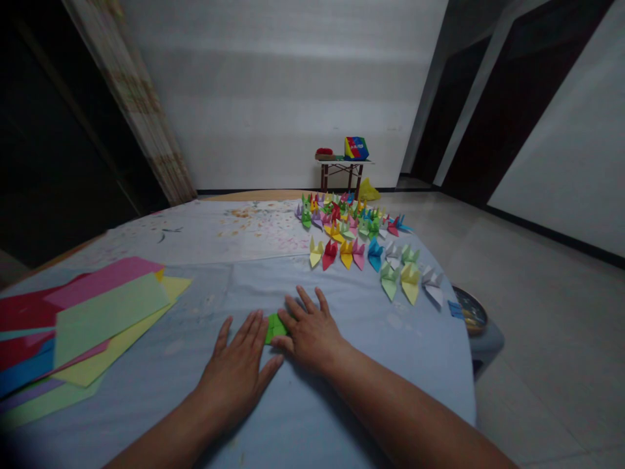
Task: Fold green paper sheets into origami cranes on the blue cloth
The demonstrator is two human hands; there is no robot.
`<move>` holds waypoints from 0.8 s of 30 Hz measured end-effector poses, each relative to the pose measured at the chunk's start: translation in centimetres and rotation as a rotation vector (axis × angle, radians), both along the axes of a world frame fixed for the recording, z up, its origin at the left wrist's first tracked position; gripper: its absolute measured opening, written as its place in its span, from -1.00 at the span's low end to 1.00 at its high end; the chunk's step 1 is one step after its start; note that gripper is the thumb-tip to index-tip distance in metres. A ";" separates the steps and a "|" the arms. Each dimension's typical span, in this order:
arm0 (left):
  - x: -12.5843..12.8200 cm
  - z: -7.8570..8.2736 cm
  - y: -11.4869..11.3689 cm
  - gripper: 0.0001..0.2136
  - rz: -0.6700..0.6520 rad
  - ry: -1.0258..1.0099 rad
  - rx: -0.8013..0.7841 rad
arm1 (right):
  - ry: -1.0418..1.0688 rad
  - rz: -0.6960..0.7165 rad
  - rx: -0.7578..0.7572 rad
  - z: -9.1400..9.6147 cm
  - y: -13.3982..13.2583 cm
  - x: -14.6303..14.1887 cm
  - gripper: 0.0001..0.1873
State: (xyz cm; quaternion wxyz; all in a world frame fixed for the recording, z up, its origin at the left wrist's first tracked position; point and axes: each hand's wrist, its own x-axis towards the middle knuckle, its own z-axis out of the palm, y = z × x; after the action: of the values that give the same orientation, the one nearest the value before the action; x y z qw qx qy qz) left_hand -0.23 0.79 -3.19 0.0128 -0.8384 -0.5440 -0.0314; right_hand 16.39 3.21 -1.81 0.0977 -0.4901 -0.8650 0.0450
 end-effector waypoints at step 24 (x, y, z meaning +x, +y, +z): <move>-2.7 2.4 3.1 -0.83 -0.317 -0.254 -0.034 | 0.183 0.176 -0.047 0.5 1.9 1.3 -0.76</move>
State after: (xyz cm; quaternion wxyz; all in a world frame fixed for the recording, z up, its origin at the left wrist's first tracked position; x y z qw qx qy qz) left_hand -2.95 3.89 -0.77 -0.0751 -0.9029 -0.4030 -0.1294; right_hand 17.70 5.15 -1.32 0.1606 -0.4083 -0.8908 0.1183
